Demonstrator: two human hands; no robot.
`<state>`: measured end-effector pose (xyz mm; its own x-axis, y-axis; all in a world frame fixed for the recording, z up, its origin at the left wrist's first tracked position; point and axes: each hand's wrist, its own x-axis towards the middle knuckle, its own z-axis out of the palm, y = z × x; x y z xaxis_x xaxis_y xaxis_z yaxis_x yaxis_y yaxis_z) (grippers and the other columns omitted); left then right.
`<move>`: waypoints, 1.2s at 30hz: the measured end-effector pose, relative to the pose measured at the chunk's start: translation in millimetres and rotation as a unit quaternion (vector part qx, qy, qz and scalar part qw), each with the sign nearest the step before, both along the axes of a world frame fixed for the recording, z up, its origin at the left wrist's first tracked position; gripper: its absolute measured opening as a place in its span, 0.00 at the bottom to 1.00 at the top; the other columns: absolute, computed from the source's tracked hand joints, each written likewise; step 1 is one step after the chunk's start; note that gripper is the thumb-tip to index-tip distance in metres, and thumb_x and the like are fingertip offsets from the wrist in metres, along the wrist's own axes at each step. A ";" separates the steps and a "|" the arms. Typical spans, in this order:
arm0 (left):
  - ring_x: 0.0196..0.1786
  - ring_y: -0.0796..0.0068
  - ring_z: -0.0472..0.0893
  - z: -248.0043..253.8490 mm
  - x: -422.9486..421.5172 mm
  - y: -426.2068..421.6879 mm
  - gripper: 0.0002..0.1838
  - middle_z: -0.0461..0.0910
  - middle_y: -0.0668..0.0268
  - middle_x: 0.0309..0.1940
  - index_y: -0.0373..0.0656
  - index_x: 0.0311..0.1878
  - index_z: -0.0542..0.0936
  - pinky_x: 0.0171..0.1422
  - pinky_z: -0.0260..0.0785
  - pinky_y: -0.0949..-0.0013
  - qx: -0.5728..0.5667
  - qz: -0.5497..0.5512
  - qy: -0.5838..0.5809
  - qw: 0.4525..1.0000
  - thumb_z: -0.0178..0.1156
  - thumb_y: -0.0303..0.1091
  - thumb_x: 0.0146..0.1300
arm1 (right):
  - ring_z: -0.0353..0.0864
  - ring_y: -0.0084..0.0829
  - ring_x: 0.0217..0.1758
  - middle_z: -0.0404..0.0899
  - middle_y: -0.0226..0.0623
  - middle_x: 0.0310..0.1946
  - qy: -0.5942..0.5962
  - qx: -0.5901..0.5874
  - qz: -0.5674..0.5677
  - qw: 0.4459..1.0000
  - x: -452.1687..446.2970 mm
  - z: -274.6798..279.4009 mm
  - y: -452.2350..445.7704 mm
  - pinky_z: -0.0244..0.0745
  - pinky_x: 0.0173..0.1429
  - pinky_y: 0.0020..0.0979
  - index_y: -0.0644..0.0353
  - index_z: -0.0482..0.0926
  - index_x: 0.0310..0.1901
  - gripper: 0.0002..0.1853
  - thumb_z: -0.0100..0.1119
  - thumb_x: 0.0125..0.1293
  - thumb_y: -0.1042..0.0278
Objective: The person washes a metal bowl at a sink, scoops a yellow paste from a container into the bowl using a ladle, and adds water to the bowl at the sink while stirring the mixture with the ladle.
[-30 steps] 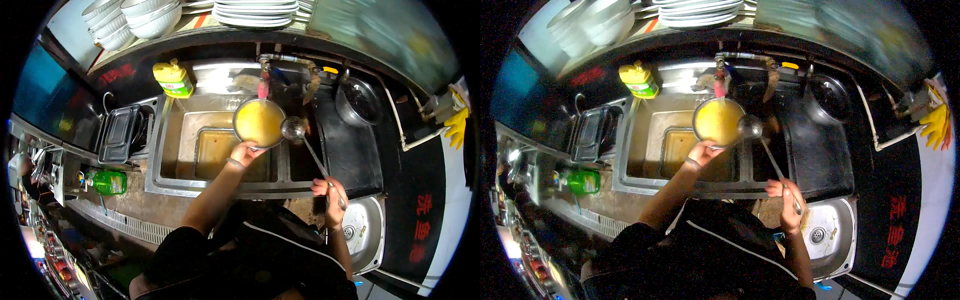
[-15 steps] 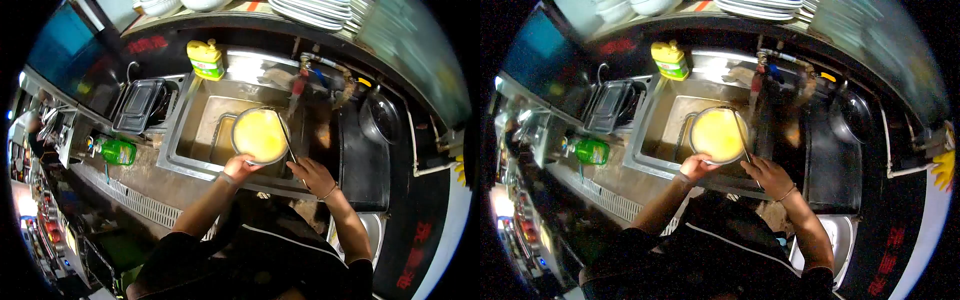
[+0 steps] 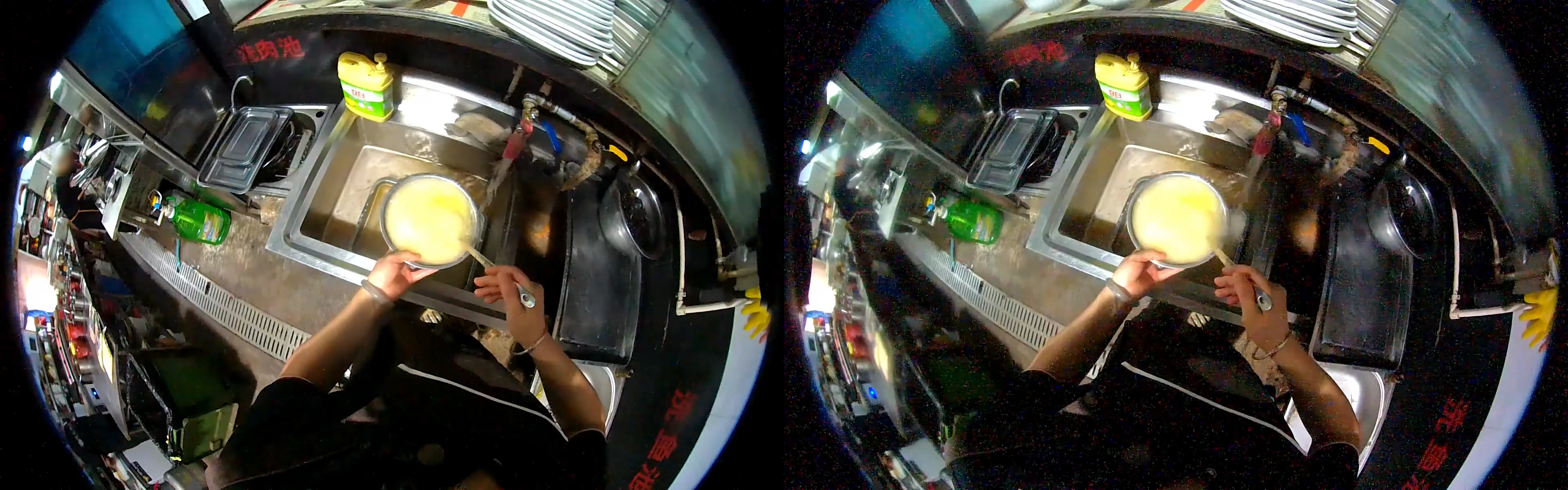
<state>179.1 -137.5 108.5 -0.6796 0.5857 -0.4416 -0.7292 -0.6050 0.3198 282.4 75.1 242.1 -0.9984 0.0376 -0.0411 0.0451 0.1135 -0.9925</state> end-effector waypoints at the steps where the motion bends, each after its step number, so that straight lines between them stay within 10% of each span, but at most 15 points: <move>1: 0.56 0.52 0.72 0.6 0.3 1.1 0.27 0.67 0.46 0.55 0.26 0.59 0.58 0.64 0.64 0.54 0.002 0.002 -0.008 1.000 0.52 0.20 0.54 | 0.82 0.29 0.34 0.81 0.42 0.36 -0.018 -0.026 -0.008 0.999 -1.0 0.0 -0.6 0.77 0.36 0.27 0.66 0.73 0.45 0.15 0.42 0.70 0.62; 11: 0.60 0.52 0.68 -3.6 -3.4 7.8 0.28 0.66 0.47 0.57 0.29 0.60 0.58 0.65 0.62 0.53 0.021 -0.018 0.027 0.999 0.51 0.19 0.54 | 0.82 0.31 0.36 0.81 0.42 0.36 -0.071 -0.145 -0.058 0.985 -8.4 10.7 -3.9 0.77 0.38 0.27 0.67 0.72 0.47 0.18 0.40 0.71 0.60; 16: 0.61 0.54 0.67 -1.3 -5.2 13.0 0.26 0.66 0.47 0.57 0.28 0.60 0.59 0.66 0.60 0.53 0.046 -0.029 0.019 0.998 0.50 0.19 0.56 | 0.82 0.36 0.38 0.80 0.44 0.39 0.107 0.116 0.064 0.985 -0.8 7.9 9.9 0.77 0.42 0.29 0.61 0.71 0.53 0.15 0.46 0.67 0.66; 20: 0.60 0.53 0.68 -2.1 -6.9 12.2 0.26 0.67 0.46 0.56 0.27 0.59 0.59 0.66 0.60 0.52 0.051 -0.035 0.015 0.998 0.49 0.20 0.56 | 0.78 0.39 0.45 0.76 0.43 0.47 0.289 0.452 0.178 0.825 -2.9 3.0 28.2 0.76 0.47 0.31 0.54 0.70 0.55 0.21 0.53 0.59 0.69; 26: 0.58 0.53 0.71 17.3 -6.6 9.9 0.25 0.68 0.46 0.55 0.25 0.58 0.59 0.64 0.63 0.53 0.028 -0.044 0.030 0.998 0.49 0.20 0.56 | 0.72 0.37 0.53 0.73 0.41 0.51 0.292 0.607 0.184 0.716 -12.1 -16.7 39.7 0.73 0.52 0.32 0.53 0.69 0.57 0.23 0.54 0.57 0.68; 36: 0.55 0.55 0.73 31.0 -6.5 3.6 0.21 0.71 0.49 0.52 0.27 0.55 0.64 0.62 0.66 0.53 -0.001 -0.044 0.024 0.999 0.49 0.20 0.57 | 0.81 0.34 0.39 0.80 0.41 0.39 0.125 0.160 0.082 0.976 3.1 -5.1 19.1 0.75 0.46 0.29 0.63 0.73 0.50 0.13 0.49 0.66 0.72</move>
<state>172.6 -133.9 139.5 -0.6453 0.6436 -0.4116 -0.7639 -0.5379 0.3566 285.5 94.2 237.0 -0.9696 -0.1520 0.1917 -0.2380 0.4055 -0.8826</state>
